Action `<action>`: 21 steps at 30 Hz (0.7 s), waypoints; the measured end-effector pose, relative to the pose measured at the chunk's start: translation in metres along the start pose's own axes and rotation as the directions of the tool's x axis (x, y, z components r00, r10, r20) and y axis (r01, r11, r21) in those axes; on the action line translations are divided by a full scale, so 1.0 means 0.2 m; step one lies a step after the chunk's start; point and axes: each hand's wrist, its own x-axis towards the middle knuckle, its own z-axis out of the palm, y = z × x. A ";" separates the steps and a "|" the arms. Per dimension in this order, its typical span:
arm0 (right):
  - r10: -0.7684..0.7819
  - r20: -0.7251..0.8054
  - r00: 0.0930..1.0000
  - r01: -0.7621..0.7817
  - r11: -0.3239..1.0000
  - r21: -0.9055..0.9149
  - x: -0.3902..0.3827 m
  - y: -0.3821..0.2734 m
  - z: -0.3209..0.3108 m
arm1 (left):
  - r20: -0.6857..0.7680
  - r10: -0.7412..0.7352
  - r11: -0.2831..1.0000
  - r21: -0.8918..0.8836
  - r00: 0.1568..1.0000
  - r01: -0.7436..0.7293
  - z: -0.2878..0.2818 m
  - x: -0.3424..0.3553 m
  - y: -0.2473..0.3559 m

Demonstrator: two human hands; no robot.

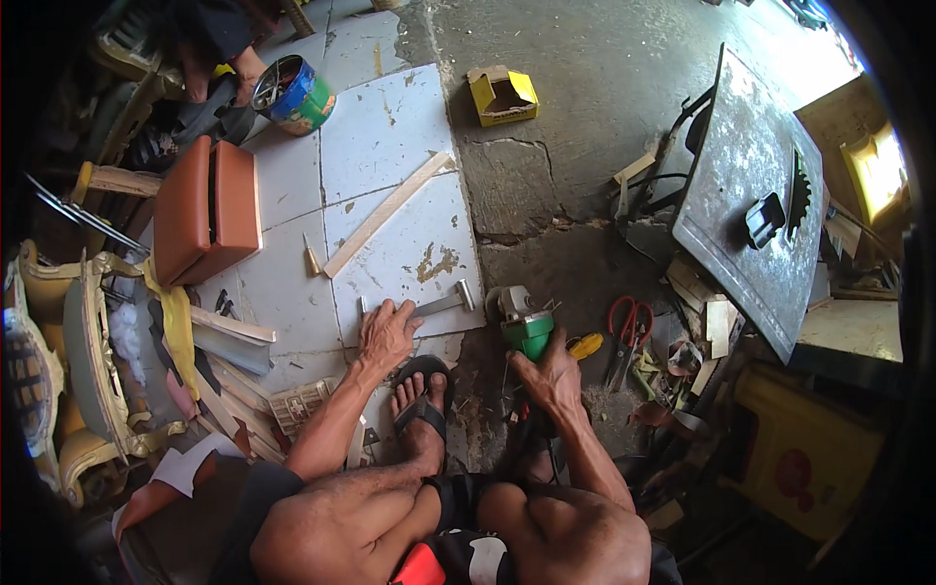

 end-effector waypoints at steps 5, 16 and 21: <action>-0.005 0.023 1.000 0.007 0.995 -0.100 -0.02 -0.06 0.00 | 0.169 -0.144 0.976 -0.138 0.975 0.168 -0.07 -0.01 0.15; -0.074 0.053 0.996 0.084 0.971 -0.223 -0.04 -0.09 0.01 | 0.188 -0.194 0.960 -0.163 0.963 0.226 -0.03 0.00 0.16; -0.104 0.027 0.994 0.108 0.961 -0.254 -0.05 -0.08 0.03 | 0.182 -0.180 0.963 -0.166 0.967 0.211 -0.02 -0.02 0.13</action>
